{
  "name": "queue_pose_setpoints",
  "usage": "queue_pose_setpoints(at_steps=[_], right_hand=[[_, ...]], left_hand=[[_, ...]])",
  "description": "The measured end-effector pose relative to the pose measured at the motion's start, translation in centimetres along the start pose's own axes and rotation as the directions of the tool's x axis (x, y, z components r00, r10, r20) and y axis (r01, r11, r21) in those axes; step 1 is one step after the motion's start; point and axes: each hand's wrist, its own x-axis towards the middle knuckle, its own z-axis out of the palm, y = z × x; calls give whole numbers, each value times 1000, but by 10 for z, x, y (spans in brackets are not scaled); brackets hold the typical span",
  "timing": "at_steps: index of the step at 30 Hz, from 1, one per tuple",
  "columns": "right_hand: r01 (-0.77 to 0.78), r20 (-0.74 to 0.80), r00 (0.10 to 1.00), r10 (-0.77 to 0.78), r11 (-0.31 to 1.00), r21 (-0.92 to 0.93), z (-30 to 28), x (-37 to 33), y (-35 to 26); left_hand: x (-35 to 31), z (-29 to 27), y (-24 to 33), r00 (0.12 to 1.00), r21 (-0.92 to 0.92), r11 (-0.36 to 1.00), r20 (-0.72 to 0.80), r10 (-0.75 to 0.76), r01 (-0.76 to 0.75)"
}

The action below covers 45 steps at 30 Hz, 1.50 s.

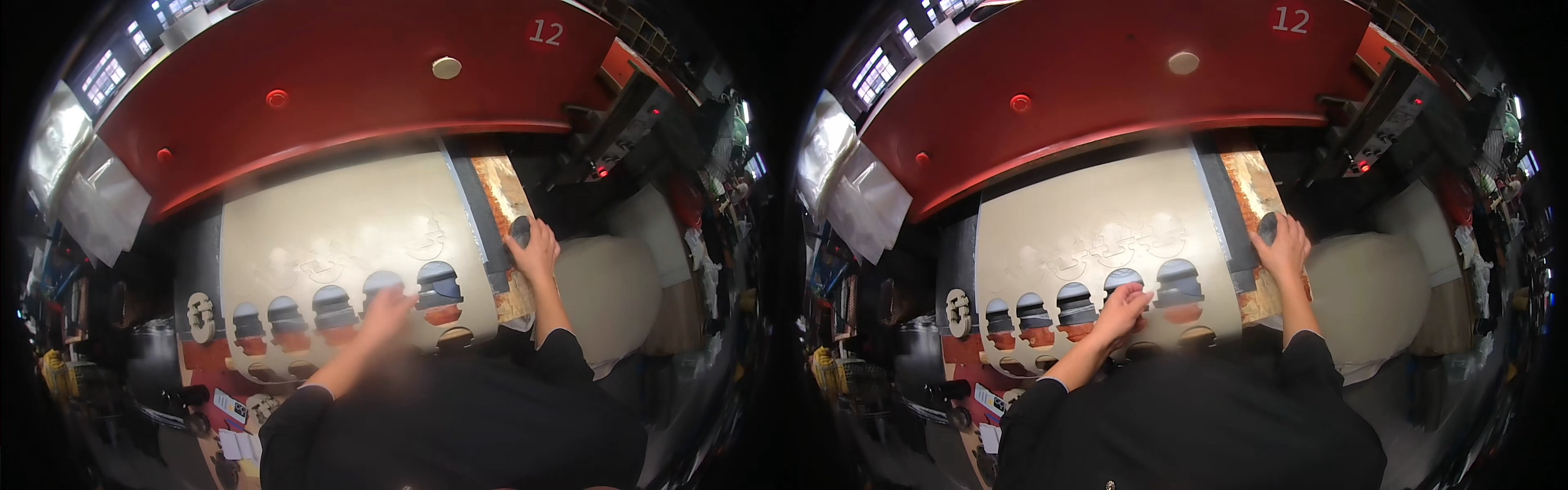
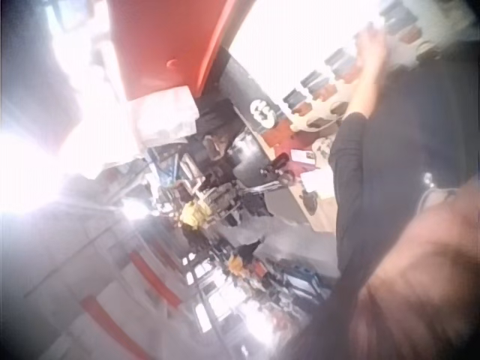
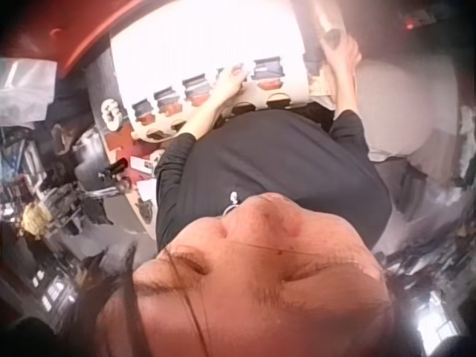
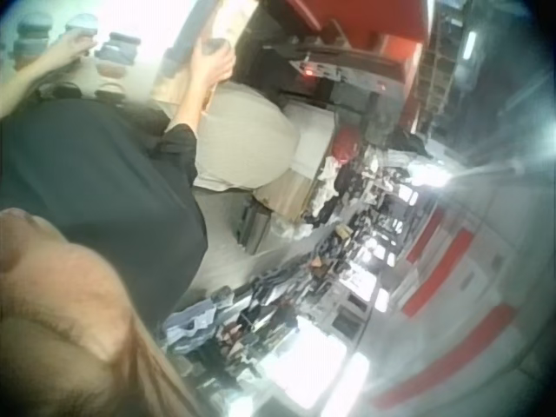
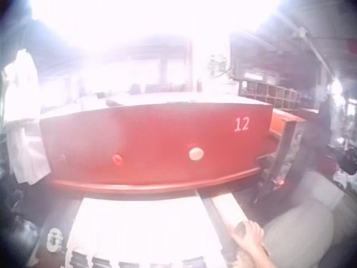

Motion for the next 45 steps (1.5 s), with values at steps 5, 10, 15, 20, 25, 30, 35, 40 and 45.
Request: queue_pose_setpoints(at_steps=[5, 10, 15, 20, 25, 30, 35, 40, 45], right_hand=[[353, -40, 927, -372, 834, 424, -9, 21, -47], [793, 29, 458, -889, 423, 439, 3, 5, -101], [733, 100, 364, -926, 351, 583, 7, -24, -98], [660, 66, 444, -894, 376, 650, 11, -28, -99], [674, 32, 510, -860, 422, 606, 7, -19, -103], [773, 65, 456, -888, 431, 465, 12, -18, -123], [-44, 430, 799, -419, 674, 737, 11, 4, -123], [-492, 464, 859, -215, -96, 865, 8, 32, -121], [153, 202, 796, -571, 512, 845, 23, 20, -177]], left_hand=[[1, 24, 33, 959, -584, 778, 4, -282, 231], [-30, 21, 44, 980, -718, 682, 1, -197, 138], [-52, 0, 32, 970, -721, 649, 196, -147, 243], [-23, -8, 29, 827, -715, 573, 551, 108, 402], [-15, -5, 28, 757, -736, 567, 593, 275, 370], [-22, -3, 45, 926, -540, 813, 378, 4, 216], [-37, 2, 40, 971, -696, 677, 170, -168, 239], [-46, 2, 17, 999, -845, 534, 5, -52, 32], [-40, 1, 10, 1000, -864, 503, 6, 8, 1]])
